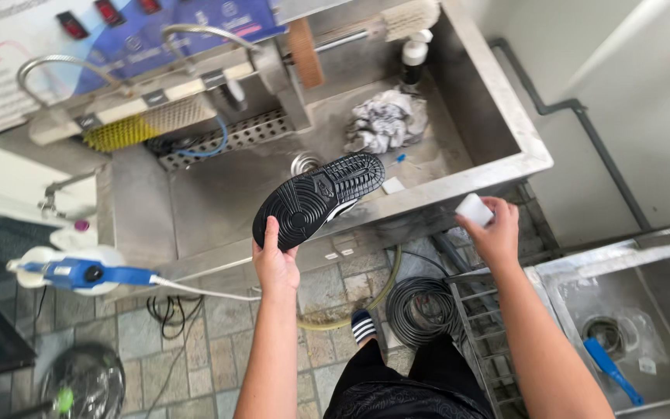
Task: The person rinses a black sneaker under a faucet, sprays the sole with a handheld sprayer, scrubs the sole with a brush, and rinses again. The person handles the sneaker and cleaning tools throughout the process.
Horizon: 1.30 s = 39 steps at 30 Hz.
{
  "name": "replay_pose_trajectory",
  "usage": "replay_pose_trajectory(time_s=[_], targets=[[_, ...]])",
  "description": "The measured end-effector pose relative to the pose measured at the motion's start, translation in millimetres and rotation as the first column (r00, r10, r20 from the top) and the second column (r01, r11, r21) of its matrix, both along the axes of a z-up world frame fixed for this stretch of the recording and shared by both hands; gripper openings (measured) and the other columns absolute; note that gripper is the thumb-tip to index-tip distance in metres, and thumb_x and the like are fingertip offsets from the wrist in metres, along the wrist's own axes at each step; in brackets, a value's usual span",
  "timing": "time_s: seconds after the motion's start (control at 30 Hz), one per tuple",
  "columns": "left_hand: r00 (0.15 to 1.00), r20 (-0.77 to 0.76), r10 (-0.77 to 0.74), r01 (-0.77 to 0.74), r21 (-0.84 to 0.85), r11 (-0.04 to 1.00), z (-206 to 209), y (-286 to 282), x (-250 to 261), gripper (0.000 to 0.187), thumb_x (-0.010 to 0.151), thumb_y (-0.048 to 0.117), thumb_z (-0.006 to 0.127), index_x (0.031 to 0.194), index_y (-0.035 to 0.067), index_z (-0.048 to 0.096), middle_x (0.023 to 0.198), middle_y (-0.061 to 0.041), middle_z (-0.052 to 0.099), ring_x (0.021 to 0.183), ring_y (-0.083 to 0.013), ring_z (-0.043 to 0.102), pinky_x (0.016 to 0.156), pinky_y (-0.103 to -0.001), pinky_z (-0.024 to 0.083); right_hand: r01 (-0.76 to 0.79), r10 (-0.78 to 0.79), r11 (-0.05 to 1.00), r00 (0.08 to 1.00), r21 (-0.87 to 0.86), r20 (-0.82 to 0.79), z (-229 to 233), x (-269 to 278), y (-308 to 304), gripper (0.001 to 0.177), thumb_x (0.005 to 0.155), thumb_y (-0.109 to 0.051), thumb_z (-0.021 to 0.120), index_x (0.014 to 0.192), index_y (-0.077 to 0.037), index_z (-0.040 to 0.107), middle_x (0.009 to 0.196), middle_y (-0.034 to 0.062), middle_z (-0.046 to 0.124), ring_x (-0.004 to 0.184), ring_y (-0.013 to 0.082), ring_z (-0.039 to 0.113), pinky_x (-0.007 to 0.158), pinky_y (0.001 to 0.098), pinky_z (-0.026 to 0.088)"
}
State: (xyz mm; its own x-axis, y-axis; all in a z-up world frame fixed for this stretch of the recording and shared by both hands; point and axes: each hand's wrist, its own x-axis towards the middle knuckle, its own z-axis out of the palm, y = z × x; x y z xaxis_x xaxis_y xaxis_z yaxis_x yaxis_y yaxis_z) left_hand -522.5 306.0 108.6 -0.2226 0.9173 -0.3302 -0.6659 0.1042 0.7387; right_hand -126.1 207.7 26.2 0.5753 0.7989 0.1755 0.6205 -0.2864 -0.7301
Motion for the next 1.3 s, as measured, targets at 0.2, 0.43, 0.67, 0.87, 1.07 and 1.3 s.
replay_pose_trajectory(time_s=[0.2, 0.43, 0.67, 0.87, 1.07, 1.3], targets=[[0.992, 0.051, 0.118, -0.114, -0.061, 0.992, -18.5, 11.6, -19.0, 0.049, 0.088, 0.024, 0.076, 0.132, 0.009, 0.059, 0.123, -0.009, 0.069, 0.104, -0.0226, 0.072, 0.085, -0.040, 0.063, 0.046, -0.007, 0.993, 0.941, -0.106, 0.337, 6.9, 15.1, 71.9, 0.068, 0.081, -0.051, 0.093, 0.123, -0.004, 0.066, 0.118, 0.0192, 0.060, 0.109, 0.0395, 0.059, 0.092, 0.0485, 0.050], [0.978, 0.080, 0.192, -0.186, -0.077, 0.980, -14.1, 13.9, -23.1, 0.050, 0.086, 0.021, 0.080, 0.129, 0.006, 0.061, 0.120, -0.009, 0.071, 0.103, -0.0218, 0.072, 0.088, -0.040, 0.061, -0.170, 0.141, 0.985, 0.811, -0.002, 0.568, 45.5, -18.0, 84.0, 0.083, 0.078, -0.037, 0.092, 0.144, -0.006, 0.053, 0.140, 0.0155, 0.051, 0.134, 0.0375, 0.053, 0.111, 0.0551, 0.043], [0.986, 0.005, 0.168, -0.167, -0.049, 0.985, 4.2, -2.4, -45.0, 0.049, 0.084, 0.019, 0.082, 0.127, 0.006, 0.062, 0.115, -0.008, 0.072, 0.098, -0.0197, 0.072, 0.083, -0.038, 0.060, -0.564, 0.436, 0.786, 0.219, 0.251, -0.873, 49.1, -110.2, 160.2, 0.076, 0.098, -0.044, 0.052, 0.162, -0.018, 0.020, 0.154, 0.0102, 0.042, 0.132, 0.0298, 0.054, 0.104, 0.0465, 0.049], [0.982, -0.030, 0.187, -0.186, 0.048, 0.981, 20.7, -16.2, -75.4, 0.052, 0.086, 0.017, 0.081, 0.132, 0.002, 0.061, 0.115, -0.008, 0.072, 0.100, -0.0191, 0.072, 0.085, -0.038, 0.060, -0.726, 0.399, 0.595, -0.105, 0.345, -0.911, 72.0, -175.3, 193.8, 0.068, 0.106, -0.044, 0.050, 0.160, -0.005, 0.039, 0.149, 0.0091, 0.056, 0.130, 0.0212, 0.056, 0.109, 0.0418, 0.045], [0.931, 0.008, 0.364, -0.362, 0.144, 0.921, 58.8, -20.1, -129.0, 0.061, 0.093, 0.016, 0.081, 0.139, 0.000, 0.045, 0.131, -0.009, 0.061, 0.117, -0.0193, 0.058, 0.098, -0.039, 0.045, -0.689, 0.403, 0.606, -0.166, 0.398, -0.900, 97.7, -273.0, 192.4, 0.053, 0.106, -0.046, 0.046, 0.141, -0.006, 0.046, 0.136, 0.0148, 0.062, 0.121, 0.0310, 0.064, 0.104, 0.0567, 0.051], [0.456, -0.783, 0.424, -0.258, 0.340, 0.904, 101.8, -47.9, -145.6, 0.084, 0.081, 0.012, 0.086, 0.146, -0.003, 0.036, 0.139, -0.019, 0.048, 0.132, -0.0266, 0.047, 0.114, -0.041, 0.035, -0.570, 0.393, 0.616, -0.375, 0.543, -0.840, 83.9, -385.3, 139.3, 0.066, 0.098, -0.050, 0.052, 0.146, -0.007, 0.043, 0.140, 0.0137, 0.061, 0.129, 0.0320, 0.059, 0.109, 0.0567, 0.048]])
